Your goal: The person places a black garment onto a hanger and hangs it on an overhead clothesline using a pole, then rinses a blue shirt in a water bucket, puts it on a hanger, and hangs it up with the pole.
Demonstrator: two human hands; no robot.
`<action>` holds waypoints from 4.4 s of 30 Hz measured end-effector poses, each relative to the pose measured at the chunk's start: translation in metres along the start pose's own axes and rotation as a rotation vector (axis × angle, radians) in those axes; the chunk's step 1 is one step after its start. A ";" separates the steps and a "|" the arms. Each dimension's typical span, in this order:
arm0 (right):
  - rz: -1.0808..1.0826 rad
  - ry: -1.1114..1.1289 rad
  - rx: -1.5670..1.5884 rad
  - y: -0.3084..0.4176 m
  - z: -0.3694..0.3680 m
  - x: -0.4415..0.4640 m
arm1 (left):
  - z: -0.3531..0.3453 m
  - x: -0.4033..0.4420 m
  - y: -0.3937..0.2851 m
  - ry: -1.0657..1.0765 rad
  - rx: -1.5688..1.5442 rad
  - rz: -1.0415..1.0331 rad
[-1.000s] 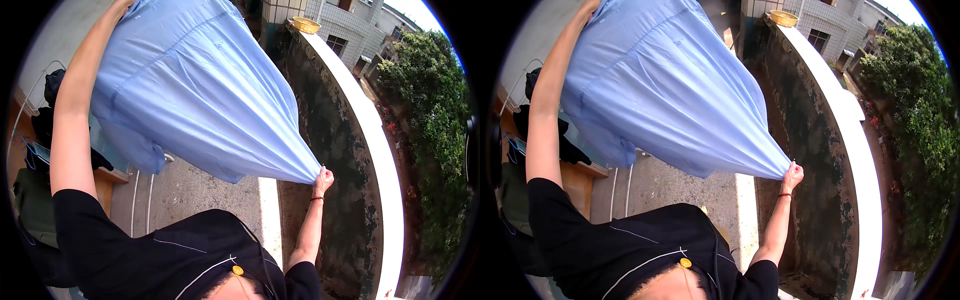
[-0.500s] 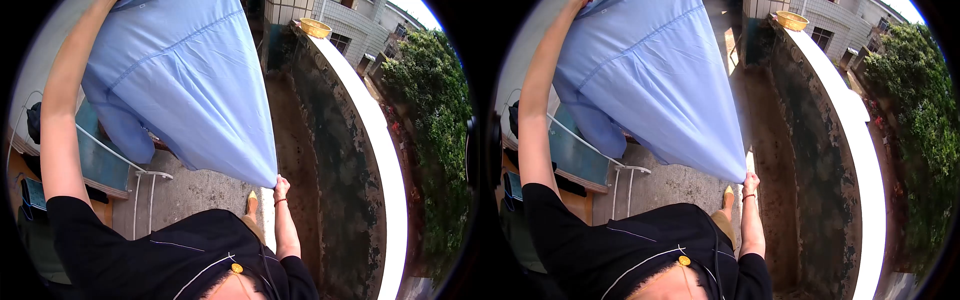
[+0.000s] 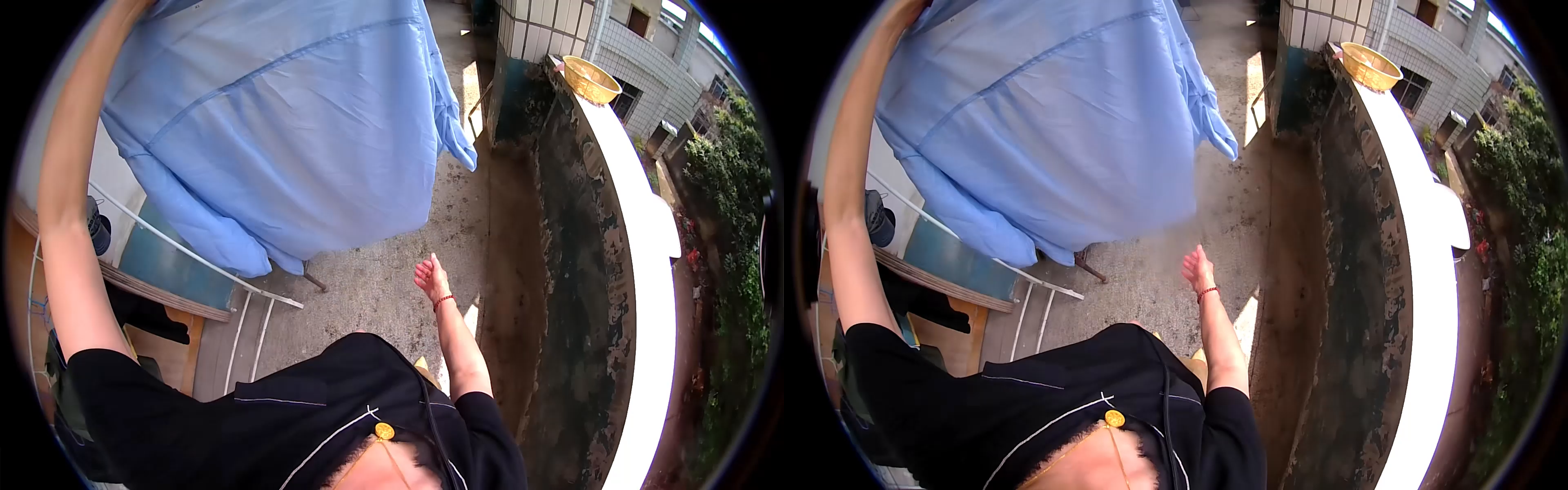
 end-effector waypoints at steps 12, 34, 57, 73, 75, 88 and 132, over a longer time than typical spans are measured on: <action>0.208 0.046 0.435 0.157 -0.092 0.222 | -0.060 0.172 0.105 0.026 -0.281 -0.046; 1.919 0.807 -1.566 0.583 -0.559 0.131 | -0.427 0.373 0.194 0.781 -0.354 -0.013; 1.450 -0.358 -1.441 0.787 -0.438 0.482 | -0.645 0.592 0.186 0.922 -0.412 -0.403; 1.210 -0.500 -1.492 0.856 -0.498 0.645 | -0.673 0.816 0.295 0.895 -0.493 -0.643; 1.310 -0.329 -1.320 0.863 -0.500 0.665 | -0.684 0.845 0.299 1.046 -0.670 -0.486; 1.276 -0.612 -1.331 0.961 -0.521 0.783 | -0.774 0.963 0.422 0.930 -0.373 -0.154; 0.285 -0.832 0.163 0.820 -0.235 1.379 | -0.889 1.451 0.304 0.342 -0.345 -0.463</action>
Point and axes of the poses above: each hand's wrist, its own x-axis towards the middle knuckle, its own z-axis out of the back of the hand, y = z × x, the point moved 9 cm from there along x, towards the middle knuckle, and after that the axes turned 11 degrees about z, right-handed, at the moved point
